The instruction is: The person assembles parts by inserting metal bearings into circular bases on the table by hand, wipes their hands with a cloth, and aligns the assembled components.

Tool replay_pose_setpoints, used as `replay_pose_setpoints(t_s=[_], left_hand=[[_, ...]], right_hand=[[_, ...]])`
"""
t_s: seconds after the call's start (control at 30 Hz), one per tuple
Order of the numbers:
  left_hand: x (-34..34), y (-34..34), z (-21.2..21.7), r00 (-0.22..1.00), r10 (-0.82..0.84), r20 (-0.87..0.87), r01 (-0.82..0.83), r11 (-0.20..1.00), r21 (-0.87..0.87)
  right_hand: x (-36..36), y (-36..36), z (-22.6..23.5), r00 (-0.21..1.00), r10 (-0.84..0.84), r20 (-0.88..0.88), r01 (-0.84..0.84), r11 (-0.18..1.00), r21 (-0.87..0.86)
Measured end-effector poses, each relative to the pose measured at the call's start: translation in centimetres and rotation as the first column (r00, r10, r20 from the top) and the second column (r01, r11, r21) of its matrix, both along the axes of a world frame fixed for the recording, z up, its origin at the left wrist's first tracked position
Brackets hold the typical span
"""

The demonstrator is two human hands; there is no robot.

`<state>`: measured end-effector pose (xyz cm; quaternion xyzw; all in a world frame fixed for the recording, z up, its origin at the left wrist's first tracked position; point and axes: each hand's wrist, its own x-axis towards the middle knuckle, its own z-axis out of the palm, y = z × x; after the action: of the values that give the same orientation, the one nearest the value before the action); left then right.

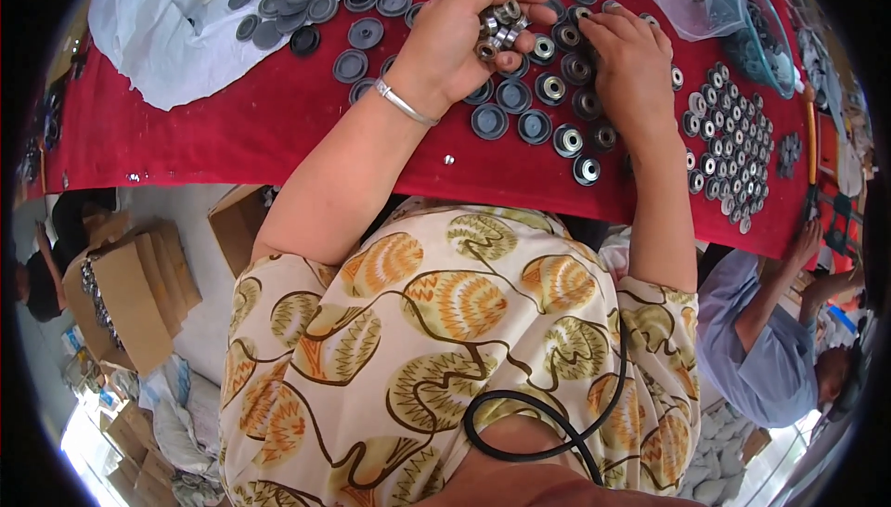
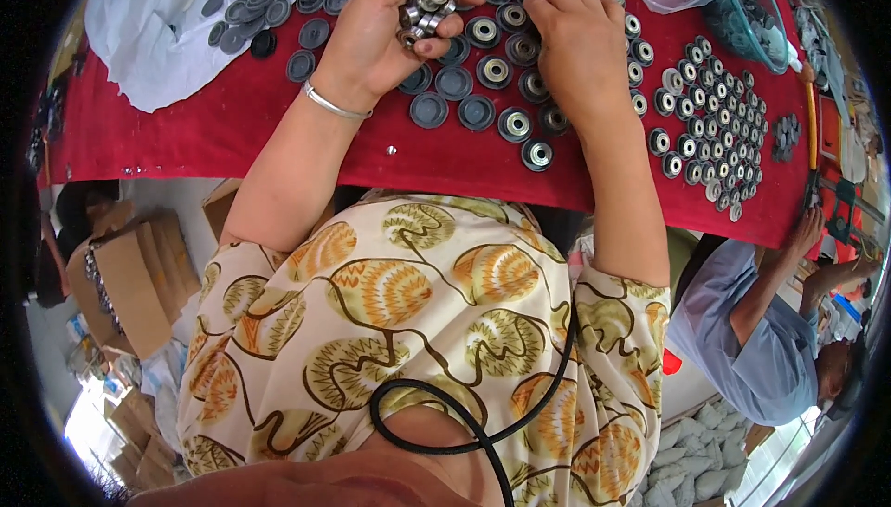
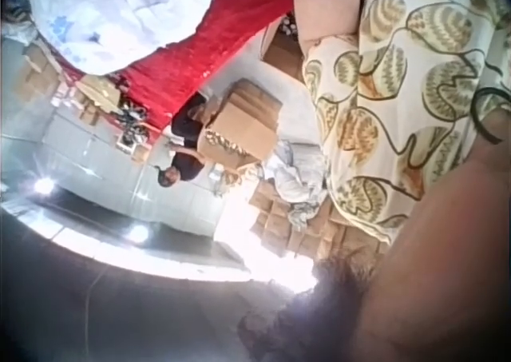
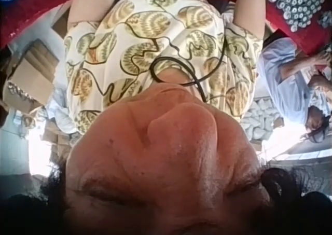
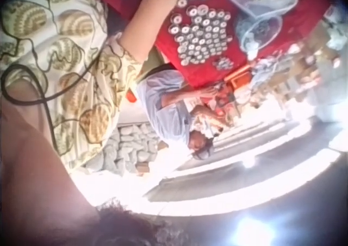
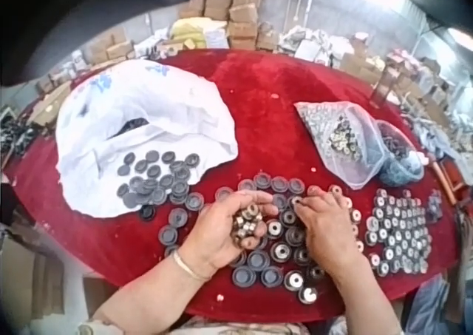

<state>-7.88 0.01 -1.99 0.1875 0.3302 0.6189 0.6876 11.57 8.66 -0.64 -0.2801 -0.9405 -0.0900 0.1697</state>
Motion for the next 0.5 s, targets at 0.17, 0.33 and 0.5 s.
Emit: replay_pose_setpoints(t_s=[0.17,0.33,0.5], left_hand=[[0.6,0.7,-0.7,1.000,0.017,0.024,-0.018,0.999,0.029],[0.8,0.8,-1.1,0.997,-0.062,0.038,0.062,0.998,0.015],[0.8,0.2,-0.5,0.996,-0.043,-0.082,0.041,0.999,-0.022]], right_hand=[[0.2,0.4,0.2,0.999,0.003,0.038,-0.004,0.999,0.032],[-2.3,-0.6,3.0,0.960,0.025,-0.277,-0.108,0.952,-0.288],[-3.9,-2.7,3.8,0.957,0.135,-0.258,-0.235,0.881,-0.411]])
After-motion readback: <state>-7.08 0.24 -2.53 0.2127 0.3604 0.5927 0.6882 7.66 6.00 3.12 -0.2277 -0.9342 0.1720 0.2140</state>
